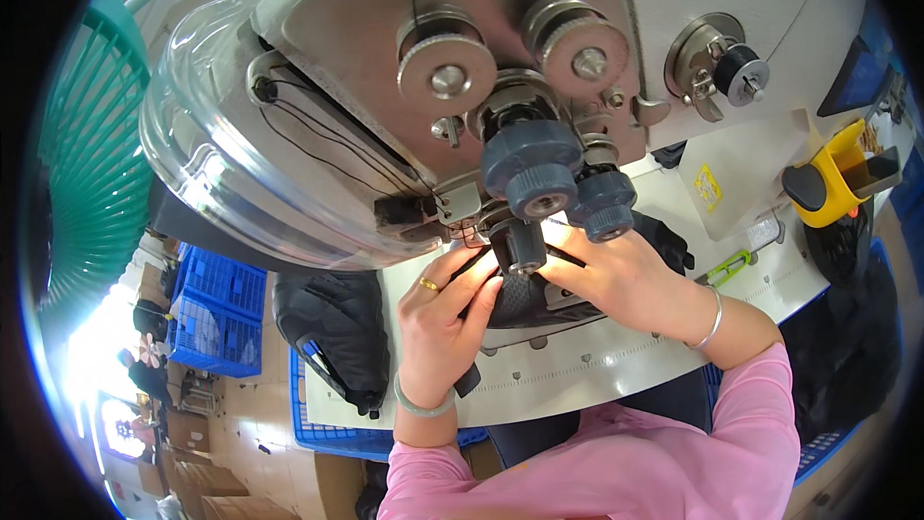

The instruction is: Stitching components of a black shoe upper together using an industrial sewing machine.

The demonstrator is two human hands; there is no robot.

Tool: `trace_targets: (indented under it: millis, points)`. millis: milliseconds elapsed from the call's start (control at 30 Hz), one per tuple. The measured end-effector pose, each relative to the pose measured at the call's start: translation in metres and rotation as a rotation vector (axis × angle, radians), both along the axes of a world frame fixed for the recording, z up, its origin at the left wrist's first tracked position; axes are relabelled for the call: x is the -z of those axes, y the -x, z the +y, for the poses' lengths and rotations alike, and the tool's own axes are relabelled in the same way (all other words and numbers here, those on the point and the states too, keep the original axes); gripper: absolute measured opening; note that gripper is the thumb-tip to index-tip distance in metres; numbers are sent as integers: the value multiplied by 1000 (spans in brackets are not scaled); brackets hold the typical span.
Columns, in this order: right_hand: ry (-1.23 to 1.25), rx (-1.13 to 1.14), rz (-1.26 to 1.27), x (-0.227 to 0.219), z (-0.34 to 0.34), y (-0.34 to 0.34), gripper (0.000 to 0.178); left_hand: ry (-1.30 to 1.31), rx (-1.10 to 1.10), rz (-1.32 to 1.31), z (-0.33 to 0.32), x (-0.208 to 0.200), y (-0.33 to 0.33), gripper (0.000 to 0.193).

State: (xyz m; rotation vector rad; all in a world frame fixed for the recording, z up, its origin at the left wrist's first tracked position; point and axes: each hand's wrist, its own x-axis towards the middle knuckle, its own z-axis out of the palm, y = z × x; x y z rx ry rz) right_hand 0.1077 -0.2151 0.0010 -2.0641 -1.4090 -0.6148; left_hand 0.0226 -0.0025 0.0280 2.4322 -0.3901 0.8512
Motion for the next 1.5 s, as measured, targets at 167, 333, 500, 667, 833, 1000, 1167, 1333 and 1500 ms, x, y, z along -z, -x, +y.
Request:
trace_targets:
  millis: [167,333,500,667,833,1000,1167,1333,1500]
  points:
    - [-3,-17,-30,4,-1,-5,56,-17,9,-24,0,1,-1,22]
    - [-1,-32,-55,7,-2,-8,65,-45,4,-53,-1,1,-2,23]
    - [-12,-3,-77,4,-1,-7,65,-93,-64,-40,-4,2,-1,25]
    - [28,39,-201,-1,1,-6,54,-96,-75,-58,-6,-2,2,24]
    - [33,3,-194,-5,0,-4,41,220,16,52,6,-7,0,20]
    - [11,8,-182,-6,1,-3,36,114,59,-12,12,-2,0,22]
    - [-39,13,-176,-3,4,-3,37,-102,57,-43,14,3,3,30]
    - [-78,13,-153,-3,7,-2,37,-186,60,-106,15,4,1,29]
    - [-101,29,-132,0,9,-4,48,-240,30,-119,14,5,1,30]
